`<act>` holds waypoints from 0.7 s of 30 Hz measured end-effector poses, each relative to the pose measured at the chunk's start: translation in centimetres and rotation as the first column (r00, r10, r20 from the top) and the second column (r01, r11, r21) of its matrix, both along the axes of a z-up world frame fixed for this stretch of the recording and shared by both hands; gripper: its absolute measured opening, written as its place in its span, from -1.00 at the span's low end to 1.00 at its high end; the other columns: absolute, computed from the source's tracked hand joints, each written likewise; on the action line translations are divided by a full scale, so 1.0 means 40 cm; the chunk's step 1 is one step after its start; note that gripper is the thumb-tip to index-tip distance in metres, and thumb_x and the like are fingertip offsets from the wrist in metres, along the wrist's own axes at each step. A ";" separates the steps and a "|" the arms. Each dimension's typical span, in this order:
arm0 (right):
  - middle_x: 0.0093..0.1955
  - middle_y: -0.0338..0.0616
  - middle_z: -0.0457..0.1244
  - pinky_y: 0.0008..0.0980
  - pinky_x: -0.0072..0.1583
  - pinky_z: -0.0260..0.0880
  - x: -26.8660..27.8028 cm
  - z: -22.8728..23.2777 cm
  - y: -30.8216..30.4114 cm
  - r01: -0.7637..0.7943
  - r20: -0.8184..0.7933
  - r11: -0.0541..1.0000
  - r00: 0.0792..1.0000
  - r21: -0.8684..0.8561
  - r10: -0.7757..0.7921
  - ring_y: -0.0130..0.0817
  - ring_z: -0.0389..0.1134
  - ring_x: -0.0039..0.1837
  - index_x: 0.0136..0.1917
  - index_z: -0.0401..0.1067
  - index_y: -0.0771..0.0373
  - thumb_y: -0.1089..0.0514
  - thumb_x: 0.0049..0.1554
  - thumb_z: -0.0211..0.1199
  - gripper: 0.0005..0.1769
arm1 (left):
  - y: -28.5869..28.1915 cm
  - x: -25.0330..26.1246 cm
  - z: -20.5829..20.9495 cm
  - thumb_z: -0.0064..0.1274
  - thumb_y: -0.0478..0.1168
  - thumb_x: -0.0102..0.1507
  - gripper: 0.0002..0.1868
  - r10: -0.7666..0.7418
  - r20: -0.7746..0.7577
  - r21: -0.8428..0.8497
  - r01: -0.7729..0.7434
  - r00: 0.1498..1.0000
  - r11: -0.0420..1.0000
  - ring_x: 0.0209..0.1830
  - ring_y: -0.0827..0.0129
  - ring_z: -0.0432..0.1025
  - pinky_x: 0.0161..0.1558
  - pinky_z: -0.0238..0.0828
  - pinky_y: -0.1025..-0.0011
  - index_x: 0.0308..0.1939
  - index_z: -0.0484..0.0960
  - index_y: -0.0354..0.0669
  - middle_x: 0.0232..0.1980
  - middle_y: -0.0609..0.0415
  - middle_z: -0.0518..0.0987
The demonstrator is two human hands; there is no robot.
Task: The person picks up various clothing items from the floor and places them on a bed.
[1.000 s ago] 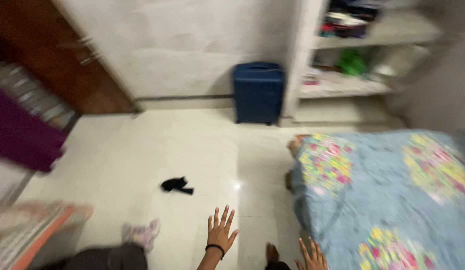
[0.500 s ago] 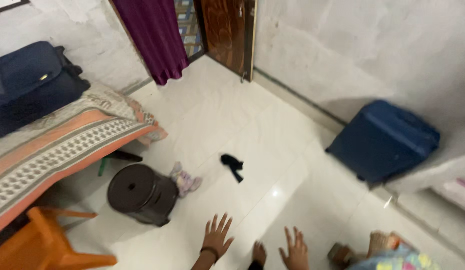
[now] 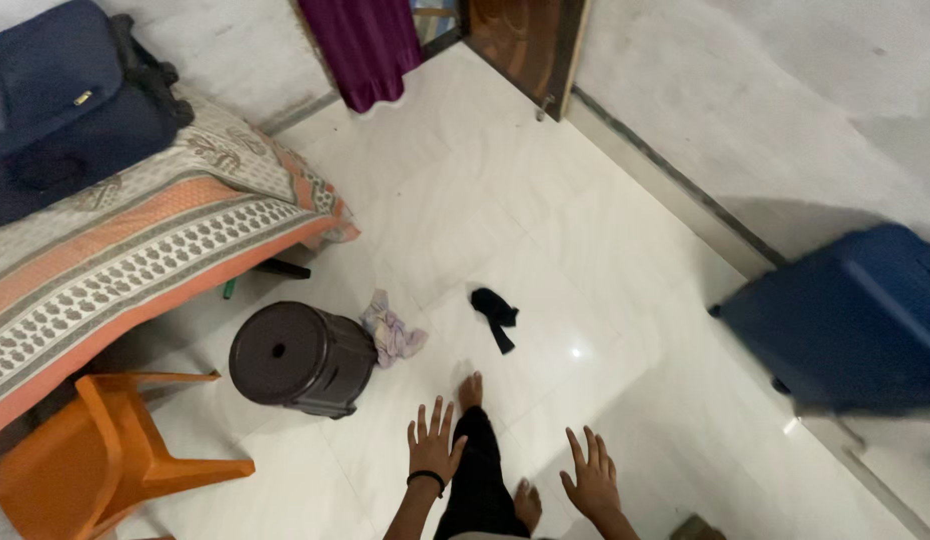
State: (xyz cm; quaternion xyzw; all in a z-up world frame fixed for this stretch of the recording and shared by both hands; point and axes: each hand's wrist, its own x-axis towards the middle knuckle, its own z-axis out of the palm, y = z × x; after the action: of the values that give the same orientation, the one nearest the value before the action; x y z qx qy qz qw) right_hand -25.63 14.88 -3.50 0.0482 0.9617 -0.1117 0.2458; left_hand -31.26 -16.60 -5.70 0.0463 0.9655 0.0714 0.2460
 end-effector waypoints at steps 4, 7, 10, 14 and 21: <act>0.72 -0.09 -0.44 0.09 0.56 -0.15 -0.134 -0.028 -0.018 0.017 0.057 1.000 0.998 0.012 -0.018 0.02 -0.39 0.70 0.64 -0.41 -0.27 -0.19 0.18 0.21 0.02 | -0.002 -0.148 -0.040 -0.28 0.23 0.43 -0.21 -0.021 0.038 0.068 0.018 0.999 0.998 0.68 -0.05 -0.40 0.54 -0.38 -0.12 0.64 -0.21 0.20 0.71 0.18 -0.35; 0.71 -0.07 -0.41 0.07 0.56 -0.13 -0.256 -0.045 -0.051 0.021 0.053 0.999 0.998 0.025 -0.022 0.02 -0.37 0.70 0.63 -0.39 -0.27 -0.20 0.18 0.22 0.01 | 0.007 -0.278 -0.054 -0.24 0.21 0.42 -0.20 -0.043 0.024 0.059 0.042 0.999 0.997 0.68 -0.06 -0.39 0.55 -0.37 -0.12 0.65 -0.18 0.15 0.71 0.15 -0.32; 0.70 -0.09 -0.34 0.07 0.56 -0.07 -0.365 -0.055 -0.078 0.047 -0.053 0.999 0.997 -0.020 -0.048 0.00 -0.30 0.69 0.63 -0.33 -0.26 -0.16 0.13 0.24 0.01 | -0.008 -0.374 -0.051 -0.25 0.21 0.43 -0.22 -0.009 0.129 0.110 -0.005 0.992 0.994 0.69 -0.04 -0.39 0.57 -0.39 -0.12 0.64 -0.14 0.17 0.72 0.16 -0.29; 0.69 -0.03 -0.34 0.10 0.54 -0.09 -0.551 -0.096 -0.117 0.156 0.005 0.987 0.988 -0.032 -0.156 0.04 -0.32 0.68 0.63 -0.32 -0.21 -0.14 0.13 0.26 0.02 | -0.017 -0.524 -0.081 -0.21 0.16 0.41 -0.22 -0.113 0.071 0.136 0.103 0.991 0.985 0.67 -0.06 -0.38 0.52 -0.39 -0.13 0.63 -0.13 0.12 0.70 0.12 -0.29; 0.68 -0.03 -0.27 0.14 0.51 -0.04 -0.778 -0.253 -0.139 0.322 -0.093 0.938 0.938 -0.125 -0.335 0.04 -0.25 0.67 0.63 -0.26 -0.17 -0.15 0.09 0.28 0.03 | -0.063 -0.751 -0.207 -0.02 0.01 0.34 -0.17 -0.294 -0.041 0.172 0.297 0.955 0.939 0.66 -0.06 -0.29 0.49 -0.26 -0.15 0.63 -0.06 0.10 0.71 0.11 -0.22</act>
State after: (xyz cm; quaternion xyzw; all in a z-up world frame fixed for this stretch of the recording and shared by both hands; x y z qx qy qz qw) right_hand -56.76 9.33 -13.62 0.1885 0.9450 -0.2056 0.1710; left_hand -61.29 -19.11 -13.96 0.2127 0.9393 0.1185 0.2418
